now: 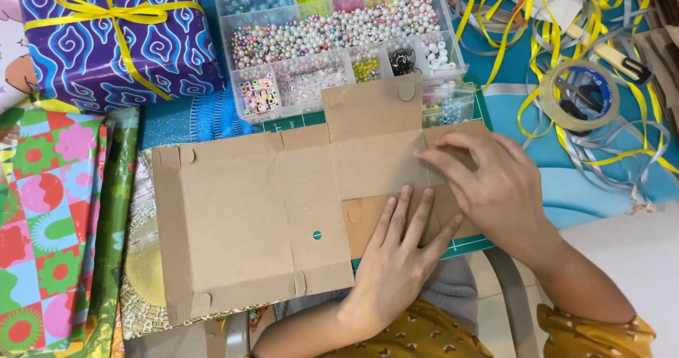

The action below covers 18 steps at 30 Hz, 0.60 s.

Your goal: Folding a cardboard box from a flat template and filling it with decorative shredded paper and small beads.

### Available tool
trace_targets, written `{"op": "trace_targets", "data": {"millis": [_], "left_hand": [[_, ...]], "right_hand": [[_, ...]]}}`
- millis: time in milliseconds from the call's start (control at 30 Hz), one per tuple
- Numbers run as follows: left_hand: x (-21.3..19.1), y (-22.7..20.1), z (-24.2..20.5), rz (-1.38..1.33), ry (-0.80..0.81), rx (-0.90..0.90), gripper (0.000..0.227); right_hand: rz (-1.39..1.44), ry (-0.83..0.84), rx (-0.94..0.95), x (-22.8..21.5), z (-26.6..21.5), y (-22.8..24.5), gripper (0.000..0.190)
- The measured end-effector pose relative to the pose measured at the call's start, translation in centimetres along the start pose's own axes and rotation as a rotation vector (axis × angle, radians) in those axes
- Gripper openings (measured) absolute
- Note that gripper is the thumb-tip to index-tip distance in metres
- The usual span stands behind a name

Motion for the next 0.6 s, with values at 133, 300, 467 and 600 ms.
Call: {"op": "trace_targets", "data": {"millis": [133, 300, 467, 600], "left_hand": [[0.2, 0.1, 0.0, -0.064, -0.024, 0.0, 0.057], [-0.3, 0.2, 0.2, -0.185, -0.035, -0.025, 0.054], [-1.3, 0.1, 0.5, -0.162, -0.101, -0.042, 0.048], [-0.7, -1.4, -1.1, 0.013, -0.044, -0.041, 0.054]], "right_hand": [[0.003, 0.021, -0.001, 0.2, 1.0, -1.2, 0.02], [0.152, 0.143, 0.066, 2.0, 3.7, -4.5, 0.052], [0.237, 0.273, 0.038, 2.4, 5.3, -4.9, 0.057], [0.148, 0.213, -0.035, 2.7, 4.5, -4.7, 0.045]]}}
Point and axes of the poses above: each hand's wrist, its own z-axis towards the middle knuckle, its own x-axis out of the palm, y = z × x, the point moved 3 cm from there along z, towards the middle knuckle, and after that the axes turned 5 degrees about -z, right-handed, at the moved point
